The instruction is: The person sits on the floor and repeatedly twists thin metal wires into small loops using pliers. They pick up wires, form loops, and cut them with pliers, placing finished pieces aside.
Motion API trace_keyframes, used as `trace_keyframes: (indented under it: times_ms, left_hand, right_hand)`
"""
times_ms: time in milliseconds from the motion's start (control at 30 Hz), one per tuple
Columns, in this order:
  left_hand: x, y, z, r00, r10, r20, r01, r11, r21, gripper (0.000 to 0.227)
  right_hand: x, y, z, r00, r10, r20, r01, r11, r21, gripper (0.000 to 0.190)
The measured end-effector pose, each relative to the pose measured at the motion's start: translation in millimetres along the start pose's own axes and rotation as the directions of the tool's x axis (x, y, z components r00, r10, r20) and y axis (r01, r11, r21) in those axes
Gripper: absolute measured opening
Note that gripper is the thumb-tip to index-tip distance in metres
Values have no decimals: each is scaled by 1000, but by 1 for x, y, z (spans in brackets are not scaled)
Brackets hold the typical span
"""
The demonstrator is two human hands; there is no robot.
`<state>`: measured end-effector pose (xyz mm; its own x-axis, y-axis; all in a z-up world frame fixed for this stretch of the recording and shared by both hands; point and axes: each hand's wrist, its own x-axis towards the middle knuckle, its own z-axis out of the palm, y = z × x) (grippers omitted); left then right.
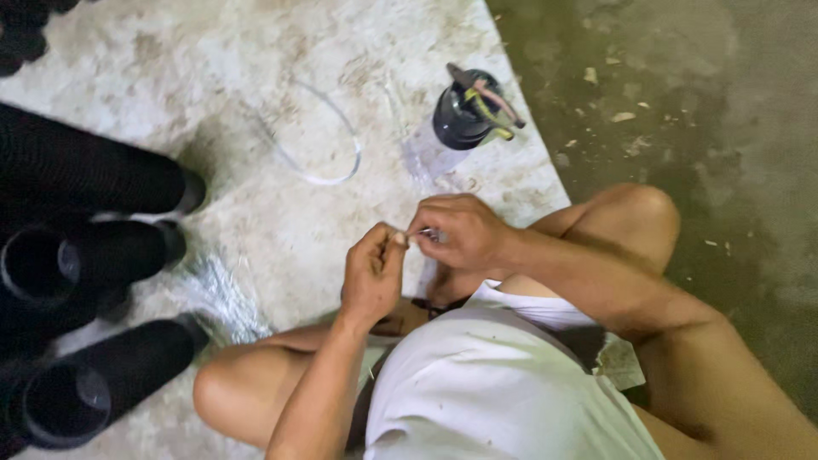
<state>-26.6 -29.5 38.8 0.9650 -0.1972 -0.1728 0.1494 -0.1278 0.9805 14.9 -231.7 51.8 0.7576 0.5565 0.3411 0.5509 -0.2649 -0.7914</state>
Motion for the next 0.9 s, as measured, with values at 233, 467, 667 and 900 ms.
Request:
trace_keyframes:
  times_ms: [233,467,667,900]
  left_hand:
    - [-9,13,-4,998,51,30,-43,976,-214,22]
    - [-15,39,-18,791,612,8,-585,752,303,3]
    - [-16,41,-19,744,657,122,-648,667,368,8]
    - [-24,40,-19,914,399,73,-406,896,183,3]
  right_hand:
    - [16,-25,-26,848,-519,110,512,748,-421,27]
    - [-8,-13,-5,898,349,267,-432,590,682,18]
    - [-33,9,14,785,437,439,-554,179,813,11]
    - [-20,-15,4,866,438,240,-490,654,576,7]
